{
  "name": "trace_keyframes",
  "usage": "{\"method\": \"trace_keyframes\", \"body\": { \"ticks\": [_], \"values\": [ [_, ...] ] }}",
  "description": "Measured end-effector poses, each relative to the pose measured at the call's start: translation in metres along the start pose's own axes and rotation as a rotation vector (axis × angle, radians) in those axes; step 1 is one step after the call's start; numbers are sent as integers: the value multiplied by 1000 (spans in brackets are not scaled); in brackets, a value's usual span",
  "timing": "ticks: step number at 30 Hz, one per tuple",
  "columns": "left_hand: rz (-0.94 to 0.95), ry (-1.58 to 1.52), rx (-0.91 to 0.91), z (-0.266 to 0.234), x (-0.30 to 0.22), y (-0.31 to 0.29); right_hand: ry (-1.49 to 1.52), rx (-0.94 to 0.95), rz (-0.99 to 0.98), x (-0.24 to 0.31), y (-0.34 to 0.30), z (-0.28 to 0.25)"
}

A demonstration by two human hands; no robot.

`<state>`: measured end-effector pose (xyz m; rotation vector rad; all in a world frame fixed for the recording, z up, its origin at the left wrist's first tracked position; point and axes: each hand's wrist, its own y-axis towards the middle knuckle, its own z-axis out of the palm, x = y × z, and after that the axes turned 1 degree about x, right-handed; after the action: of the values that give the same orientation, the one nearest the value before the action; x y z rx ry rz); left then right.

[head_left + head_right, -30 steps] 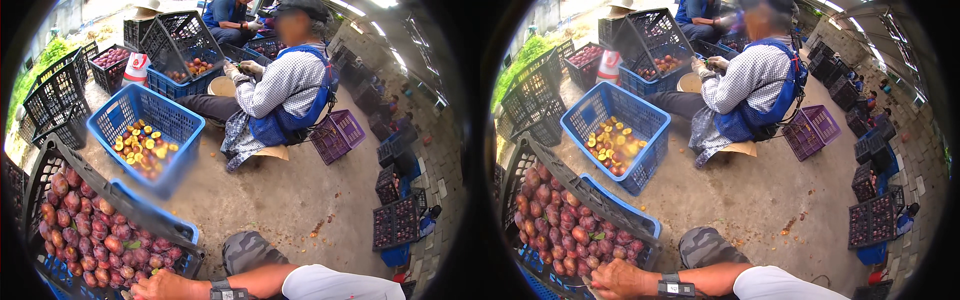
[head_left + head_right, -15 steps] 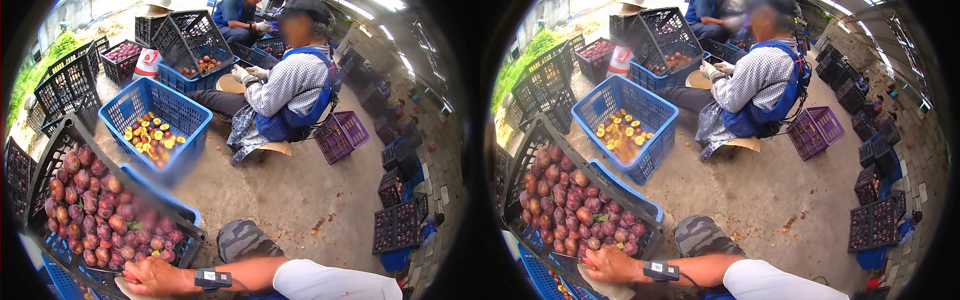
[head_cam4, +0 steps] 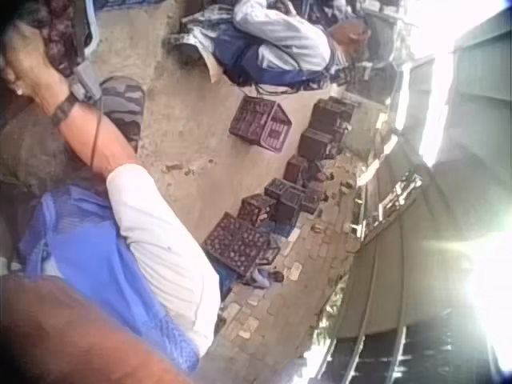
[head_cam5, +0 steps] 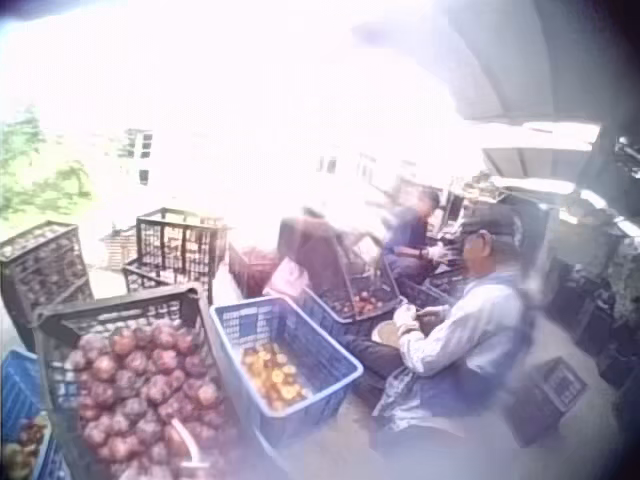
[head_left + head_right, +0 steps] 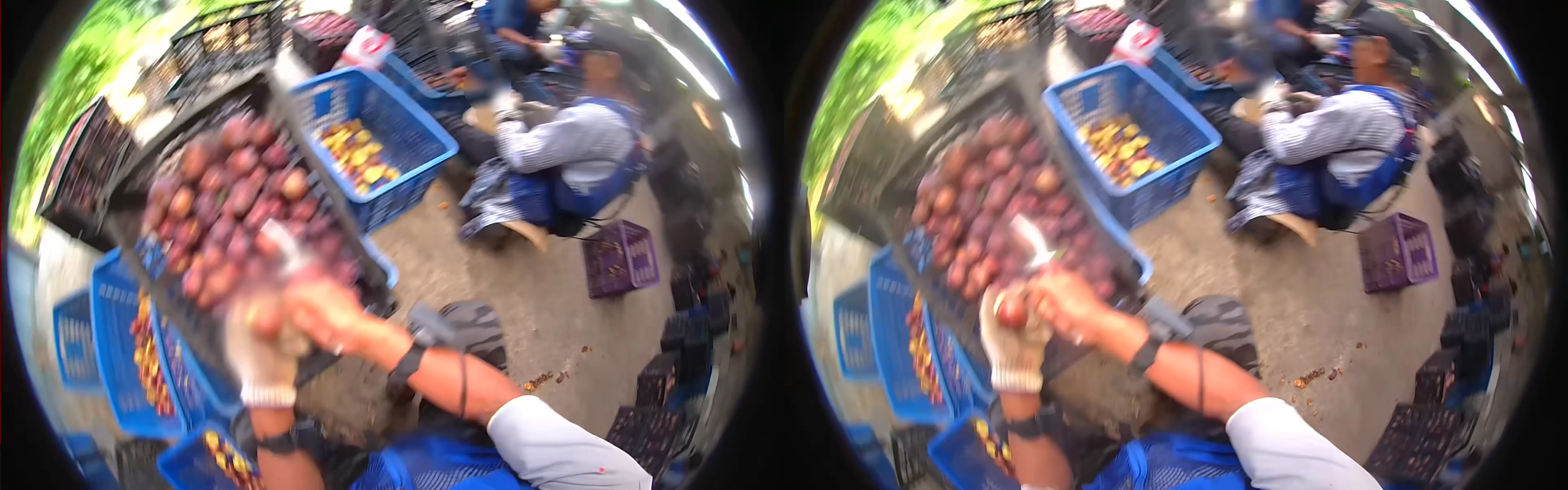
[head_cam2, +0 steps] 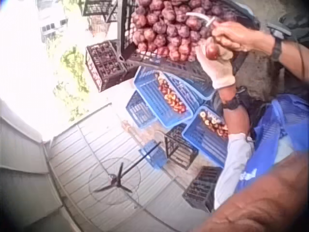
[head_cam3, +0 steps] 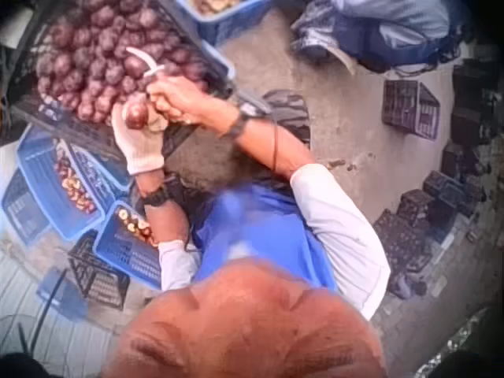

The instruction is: Cutting plums or small stone fruits in half using a small knife and placing the halves into a blue crate.

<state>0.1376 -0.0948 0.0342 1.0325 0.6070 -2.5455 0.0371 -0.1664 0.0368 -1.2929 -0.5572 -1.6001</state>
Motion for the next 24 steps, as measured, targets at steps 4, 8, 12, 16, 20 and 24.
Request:
{"method": "trace_keyframes", "body": {
  "ticks": [4,8,12,16,20,24],
  "values": [
    [-115,-182,-198,34,37,4,-25,24,-174,-20,-17,-43],
    [282,94,-131,10,38,-14,-308,-395,-20,-6,-39,-16],
    [410,301,-150,13,46,-14,-500,-452,-311,-15,-30,-6],
    [-323,-339,-102,11,15,-18,-587,-347,-503,-21,-33,-17],
    [-242,-261,83,-2,11,-16,-11,-322,-6,-15,-37,-31],
    [-131,-483,109,-30,12,-14,-262,-496,17,-38,-31,-47]
  ]
}}
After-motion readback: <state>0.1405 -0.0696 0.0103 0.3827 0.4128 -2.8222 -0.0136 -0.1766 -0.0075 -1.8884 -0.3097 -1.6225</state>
